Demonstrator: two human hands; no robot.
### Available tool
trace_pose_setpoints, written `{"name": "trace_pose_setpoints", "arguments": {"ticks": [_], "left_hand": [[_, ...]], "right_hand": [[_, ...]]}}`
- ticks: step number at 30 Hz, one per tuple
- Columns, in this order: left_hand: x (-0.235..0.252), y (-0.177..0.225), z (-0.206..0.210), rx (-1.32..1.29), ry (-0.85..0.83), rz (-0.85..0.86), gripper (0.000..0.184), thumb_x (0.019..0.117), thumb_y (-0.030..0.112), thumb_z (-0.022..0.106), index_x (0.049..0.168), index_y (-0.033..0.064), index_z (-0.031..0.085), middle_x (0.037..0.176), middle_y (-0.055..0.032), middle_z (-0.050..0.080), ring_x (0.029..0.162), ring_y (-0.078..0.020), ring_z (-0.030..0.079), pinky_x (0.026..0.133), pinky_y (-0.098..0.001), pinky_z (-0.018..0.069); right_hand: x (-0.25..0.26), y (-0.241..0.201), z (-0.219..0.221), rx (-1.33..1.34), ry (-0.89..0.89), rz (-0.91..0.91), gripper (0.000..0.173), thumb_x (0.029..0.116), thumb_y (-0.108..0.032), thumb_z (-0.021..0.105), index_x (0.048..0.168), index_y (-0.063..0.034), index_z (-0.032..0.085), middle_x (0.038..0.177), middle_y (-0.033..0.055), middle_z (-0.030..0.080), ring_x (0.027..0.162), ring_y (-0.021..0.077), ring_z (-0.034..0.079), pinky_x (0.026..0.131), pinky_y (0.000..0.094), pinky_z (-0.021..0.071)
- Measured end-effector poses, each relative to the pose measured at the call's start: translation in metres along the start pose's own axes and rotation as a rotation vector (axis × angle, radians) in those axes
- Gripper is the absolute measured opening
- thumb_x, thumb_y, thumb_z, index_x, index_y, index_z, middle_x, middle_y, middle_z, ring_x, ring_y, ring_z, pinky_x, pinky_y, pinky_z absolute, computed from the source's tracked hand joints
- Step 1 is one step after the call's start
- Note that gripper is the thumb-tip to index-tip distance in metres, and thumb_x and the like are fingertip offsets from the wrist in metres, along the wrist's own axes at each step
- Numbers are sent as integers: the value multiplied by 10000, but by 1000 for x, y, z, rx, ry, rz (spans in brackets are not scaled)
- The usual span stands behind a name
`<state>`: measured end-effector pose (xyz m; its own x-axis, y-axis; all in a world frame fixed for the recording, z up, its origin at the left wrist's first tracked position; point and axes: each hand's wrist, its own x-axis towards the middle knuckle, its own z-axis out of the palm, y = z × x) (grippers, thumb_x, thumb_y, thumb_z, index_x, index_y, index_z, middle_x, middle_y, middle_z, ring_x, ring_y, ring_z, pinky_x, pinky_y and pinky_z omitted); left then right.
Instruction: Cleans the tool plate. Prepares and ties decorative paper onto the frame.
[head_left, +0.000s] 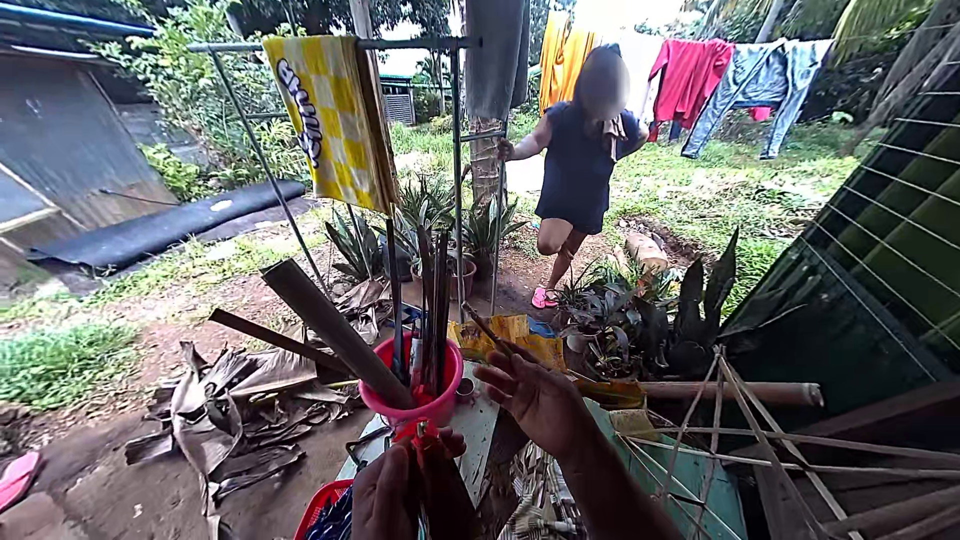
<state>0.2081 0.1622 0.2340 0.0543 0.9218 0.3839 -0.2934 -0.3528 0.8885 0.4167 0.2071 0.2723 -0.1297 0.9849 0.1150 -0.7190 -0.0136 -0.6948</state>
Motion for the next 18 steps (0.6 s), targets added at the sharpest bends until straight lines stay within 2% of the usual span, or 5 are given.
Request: {"name": "trace_pose_setpoints", "arguments": {"ticks": [2,5,11,14,18], "left_hand": [[2,4,0,-19,21,-38,616,1043,571,406,955,81,768,934,-105,784,867,-230,768,796,-367,638],[8,10,2,44,3,-46,452,1084,329,412,941,85,763,909,-74,785,843,-191,767,792,-342,638],[16,12,-3,52,-81,-84,485,1067,417,436,899,96,759,884,-66,774,845,-186,757,798,-361,627],[19,12,-3,45,-89,-57,441,1065,382,467,888,111,766,862,-46,772,826,-156,754,789,-335,625],[18,10,-3,79,-83,-47,421,1054,381,498,863,108,756,854,-45,770,822,-156,754,784,-336,623]], "right_hand": [[-9,5,5,30,-4,52,319,1096,-84,324,1292,17,554,1119,162,719,990,236,731,864,357,604],[-20,17,11,-134,-64,-154,273,1076,-84,366,1133,-30,627,1041,109,748,970,146,718,845,267,572],[-26,50,11,-437,-212,-563,224,1107,-251,420,1194,-128,586,1171,75,730,1151,197,687,1052,375,525],[-28,53,16,-476,-213,-634,245,1103,-330,416,1202,-212,608,1257,37,697,1188,197,672,1039,379,546],[-25,59,19,-559,-195,-688,246,1110,-322,403,1197,-210,604,1308,34,658,1232,177,632,1044,356,527]]}}
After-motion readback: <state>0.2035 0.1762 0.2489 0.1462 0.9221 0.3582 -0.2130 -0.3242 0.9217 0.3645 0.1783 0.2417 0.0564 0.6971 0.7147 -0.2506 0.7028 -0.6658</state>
